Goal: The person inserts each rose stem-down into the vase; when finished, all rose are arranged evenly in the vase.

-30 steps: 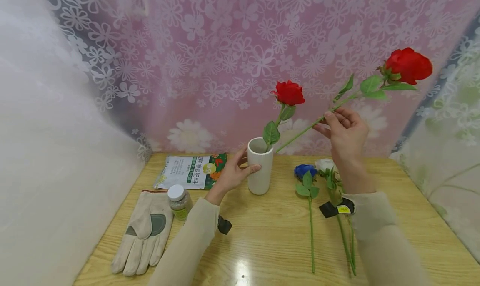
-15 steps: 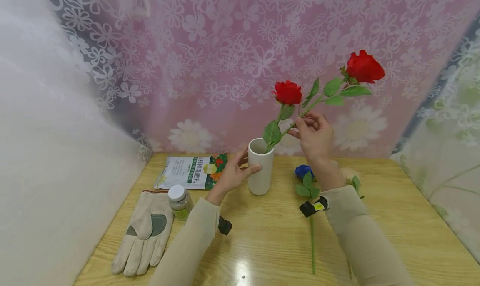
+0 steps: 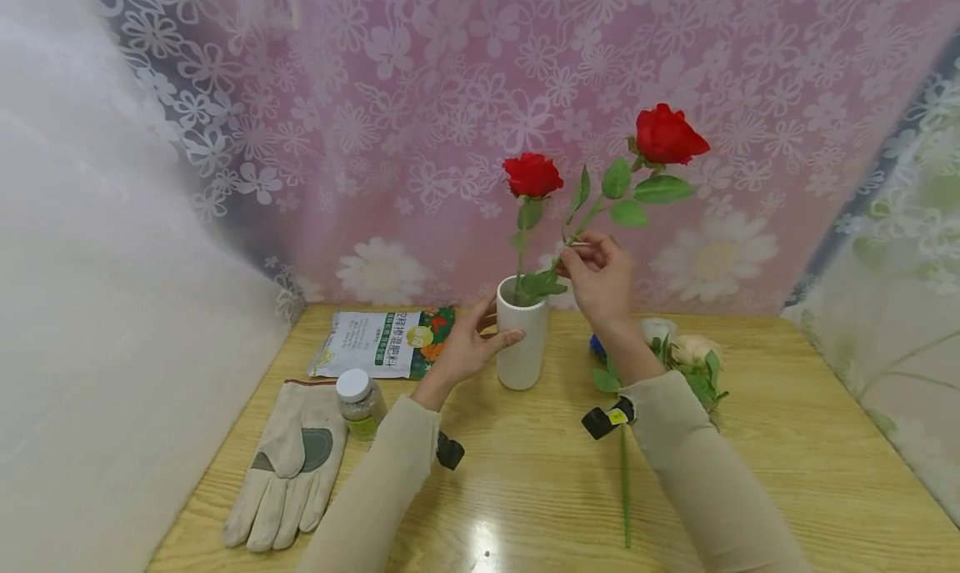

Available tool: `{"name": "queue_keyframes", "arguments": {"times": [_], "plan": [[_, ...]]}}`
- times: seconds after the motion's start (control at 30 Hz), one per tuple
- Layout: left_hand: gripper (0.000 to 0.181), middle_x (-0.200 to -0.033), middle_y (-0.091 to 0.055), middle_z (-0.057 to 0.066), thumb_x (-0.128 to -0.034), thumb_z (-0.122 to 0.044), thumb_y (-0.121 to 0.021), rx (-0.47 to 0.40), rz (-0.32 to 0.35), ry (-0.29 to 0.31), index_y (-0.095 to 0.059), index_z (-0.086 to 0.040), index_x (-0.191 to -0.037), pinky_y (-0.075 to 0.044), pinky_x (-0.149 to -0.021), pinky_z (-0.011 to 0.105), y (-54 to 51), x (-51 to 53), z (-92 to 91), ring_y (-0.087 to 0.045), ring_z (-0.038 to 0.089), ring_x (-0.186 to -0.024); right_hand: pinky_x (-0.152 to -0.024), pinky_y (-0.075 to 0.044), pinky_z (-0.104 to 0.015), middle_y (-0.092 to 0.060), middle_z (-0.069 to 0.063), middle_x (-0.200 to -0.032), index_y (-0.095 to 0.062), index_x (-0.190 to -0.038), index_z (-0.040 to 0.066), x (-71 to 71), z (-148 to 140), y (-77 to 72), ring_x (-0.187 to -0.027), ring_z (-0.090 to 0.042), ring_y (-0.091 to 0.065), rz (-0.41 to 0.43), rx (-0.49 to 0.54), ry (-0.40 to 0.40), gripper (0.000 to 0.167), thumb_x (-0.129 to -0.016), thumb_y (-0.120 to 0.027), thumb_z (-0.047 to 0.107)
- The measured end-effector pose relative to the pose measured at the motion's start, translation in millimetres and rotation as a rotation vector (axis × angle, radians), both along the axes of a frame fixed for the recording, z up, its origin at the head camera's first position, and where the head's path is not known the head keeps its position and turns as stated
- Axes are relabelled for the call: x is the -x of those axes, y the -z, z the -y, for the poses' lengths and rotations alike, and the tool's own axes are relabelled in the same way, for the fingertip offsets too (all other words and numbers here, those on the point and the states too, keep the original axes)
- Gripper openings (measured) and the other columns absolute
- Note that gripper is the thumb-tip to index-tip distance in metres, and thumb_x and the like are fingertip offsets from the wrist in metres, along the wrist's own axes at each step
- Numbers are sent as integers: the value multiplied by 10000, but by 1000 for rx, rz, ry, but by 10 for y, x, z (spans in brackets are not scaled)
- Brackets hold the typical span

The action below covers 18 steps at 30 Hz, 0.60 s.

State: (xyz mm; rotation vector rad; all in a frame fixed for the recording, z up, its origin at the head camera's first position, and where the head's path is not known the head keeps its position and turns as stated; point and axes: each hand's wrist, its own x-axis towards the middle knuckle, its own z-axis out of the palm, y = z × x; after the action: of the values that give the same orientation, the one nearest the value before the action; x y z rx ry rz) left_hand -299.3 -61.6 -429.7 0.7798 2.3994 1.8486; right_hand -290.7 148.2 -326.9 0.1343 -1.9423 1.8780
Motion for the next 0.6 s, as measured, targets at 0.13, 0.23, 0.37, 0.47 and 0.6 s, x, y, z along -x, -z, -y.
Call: {"name": "queue_keyframes", "arguments": {"times": [0.13,0.23,0.37,0.47,0.6], "plan": [[852,-1603,-508,115,-1001,-212,-748,-4,-4,3,-258,-326,-1688,-534,-1129,504,-11,-13,0,-557,346,-1432,-795,-604,-159,-709,-95,-1073,-623,-1351,-30,-14,12,14,-819,-13,-701,36,-100,27,364,-1029,-690,128],[850,-1596,-515,111,-1002,-204,-748,-7,-4,4,-261,-332,-1687,-536,-1129,499,-14,-18,-2,-562,338,-1428,-797,-585,-142,-713,-96,-1088,-637,-1337,-13,-9,10,19,-834,2,-697,6,-122,25,345,-1031,-690,139],[867,-1592,-516,115,-996,-195,-756,-10,0,0,-251,-304,-1693,-532,-1132,501,-12,-17,-9,-555,338,-1434,-776,-586,-142,-694,14,-968,-642,-1251,-56,5,-10,-32,-800,4,-700,-121,-69,23,263,-1015,-680,53],[870,-1594,-511,121,-995,-189,-757,-11,0,-2,-251,-310,-1693,-526,-1137,511,-17,-16,-12,-549,348,-1438,-756,-566,-143,-696,15,-941,-656,-1219,-38,-17,-26,-60,-794,11,-684,-146,-122,47,236,-1007,-685,61],[857,-1598,-508,115,-1000,-195,-750,-9,8,-5,-258,-346,-1685,-518,-1146,520,-23,-16,-13,-546,349,-1440,-799,-541,-177,-739,-136,-1037,-672,-1234,16,-49,-25,11,-878,-54,-685,-54,-274,44,256,-1016,-699,147]]}}
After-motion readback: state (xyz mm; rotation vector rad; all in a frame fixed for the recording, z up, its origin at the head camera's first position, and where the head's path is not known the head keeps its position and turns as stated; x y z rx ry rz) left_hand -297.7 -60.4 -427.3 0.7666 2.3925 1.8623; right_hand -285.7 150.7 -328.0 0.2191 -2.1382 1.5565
